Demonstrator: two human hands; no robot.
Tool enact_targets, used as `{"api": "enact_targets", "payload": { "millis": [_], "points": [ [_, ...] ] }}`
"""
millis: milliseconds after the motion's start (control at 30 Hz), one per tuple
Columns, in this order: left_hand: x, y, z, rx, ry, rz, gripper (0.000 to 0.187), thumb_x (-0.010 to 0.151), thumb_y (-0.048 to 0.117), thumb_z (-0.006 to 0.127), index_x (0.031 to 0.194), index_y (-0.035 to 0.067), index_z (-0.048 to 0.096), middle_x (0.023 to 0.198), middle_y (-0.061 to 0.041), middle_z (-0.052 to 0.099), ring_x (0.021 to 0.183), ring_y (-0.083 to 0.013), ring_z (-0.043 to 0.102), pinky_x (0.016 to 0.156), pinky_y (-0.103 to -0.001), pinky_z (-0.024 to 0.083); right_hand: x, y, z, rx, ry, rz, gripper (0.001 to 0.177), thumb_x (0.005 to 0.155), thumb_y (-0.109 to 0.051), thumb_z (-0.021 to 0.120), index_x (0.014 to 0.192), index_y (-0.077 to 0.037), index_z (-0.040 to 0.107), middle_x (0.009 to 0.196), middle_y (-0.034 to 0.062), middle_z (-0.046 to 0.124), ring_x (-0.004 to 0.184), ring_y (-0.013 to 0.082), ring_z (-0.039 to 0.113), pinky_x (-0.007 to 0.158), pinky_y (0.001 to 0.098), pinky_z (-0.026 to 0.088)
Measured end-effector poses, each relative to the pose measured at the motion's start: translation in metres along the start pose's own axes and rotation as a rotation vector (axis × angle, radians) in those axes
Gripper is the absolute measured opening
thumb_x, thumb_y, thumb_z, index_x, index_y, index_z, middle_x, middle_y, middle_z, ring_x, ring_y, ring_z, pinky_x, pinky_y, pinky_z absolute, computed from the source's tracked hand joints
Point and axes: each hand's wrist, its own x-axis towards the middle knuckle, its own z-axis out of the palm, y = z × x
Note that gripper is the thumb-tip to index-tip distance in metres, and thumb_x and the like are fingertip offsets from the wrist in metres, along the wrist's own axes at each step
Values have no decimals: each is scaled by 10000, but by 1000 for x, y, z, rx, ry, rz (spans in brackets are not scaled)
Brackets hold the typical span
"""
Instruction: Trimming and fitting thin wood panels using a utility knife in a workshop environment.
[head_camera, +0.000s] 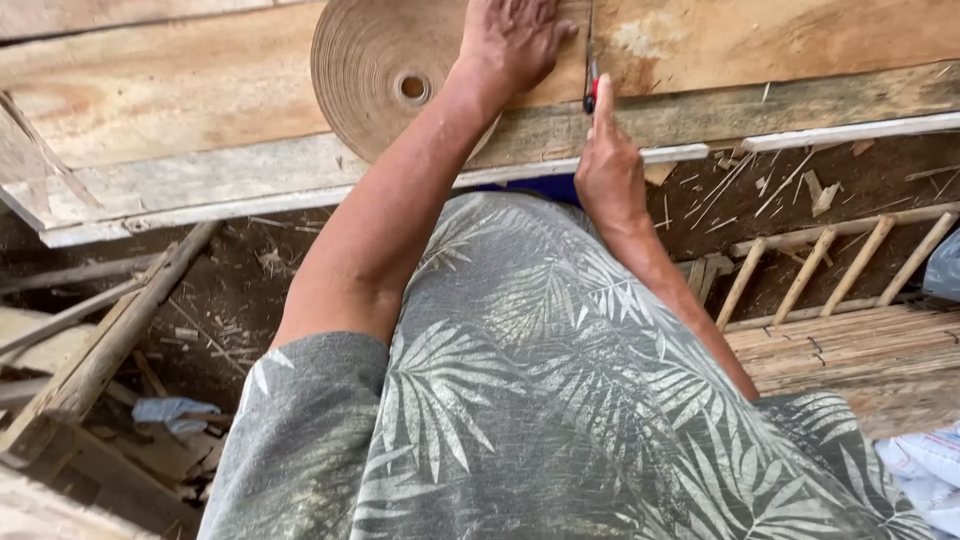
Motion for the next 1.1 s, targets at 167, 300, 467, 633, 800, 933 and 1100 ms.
{"api": "enact_targets", "payload": {
  "millis": [167, 300, 467, 633, 800, 933, 1100],
  "points": [
    [-18, 5, -43, 159, 93, -34, 698, 1126, 579, 259, 1634, 116, 143, 1688, -116, 288, 1520, -329, 300, 1172, -580, 211, -10, 5, 1, 14, -24, 11, 627, 1113, -7, 443, 1669, -57, 159, 688, 123, 561, 581, 283, 539, 569, 475, 451],
    [-28, 12, -57, 195, 111, -63, 717, 1131, 609, 282, 1671, 167, 114, 1727, -74, 133, 1562, -324, 129, 1212, -613, 161, -17, -3, -18, 124, -81, 14, 587, 1134, -64, 418, 1662, -60, 161, 847, 178, 666, 621, 302, 601, 566, 472, 490],
    [-28, 16, -51, 170, 0, -100, 750, 1112, 623, 135, 1663, 158, -72, 1753, -46, -64, 1613, -315, -37, 1253, -659, -34, 31, 0, -29, 142, 138, -147, 477, 1187, -18, 339, 1636, 39, 189, 885, 92, 631, 505, 112, 468, 377, 251, 414],
    [-23, 16, -45, 159, 27, -116, 758, 1110, 630, 205, 1664, 168, -27, 1758, -40, 7, 1619, -327, 36, 1240, -676, 5, 84, 12, -21, 93, 162, -152, 492, 1177, -33, 425, 1642, -13, 265, 762, 27, 562, 512, 119, 474, 430, 267, 459],
    [-20, 12, -42, 137, 74, -115, 767, 1109, 642, 274, 1665, 183, 10, 1758, -29, 58, 1625, -336, 107, 1233, -690, 32, 103, 7, -20, 72, 157, -156, 588, 1114, -3, 511, 1636, -85, 253, 908, 126, 719, 698, 226, 671, 655, 356, 621],
    [-17, 11, -36, 126, 102, -94, 760, 1108, 627, 324, 1654, 172, 53, 1748, -51, 155, 1597, -350, 181, 1215, -686, 82, 104, 1, -24, 75, 123, -91, 589, 1112, -17, 526, 1643, -86, 282, 736, 81, 620, 588, 213, 572, 580, 387, 502],
    [-14, 9, -30, 156, 157, -92, 762, 1108, 644, 359, 1646, 168, 101, 1719, -64, 235, 1546, -360, 273, 1196, -654, 178, 108, -1, -29, 60, 93, -76, 590, 1094, -26, 533, 1633, -89, 302, 753, 111, 652, 602, 236, 592, 614, 401, 517]
  ]
}}
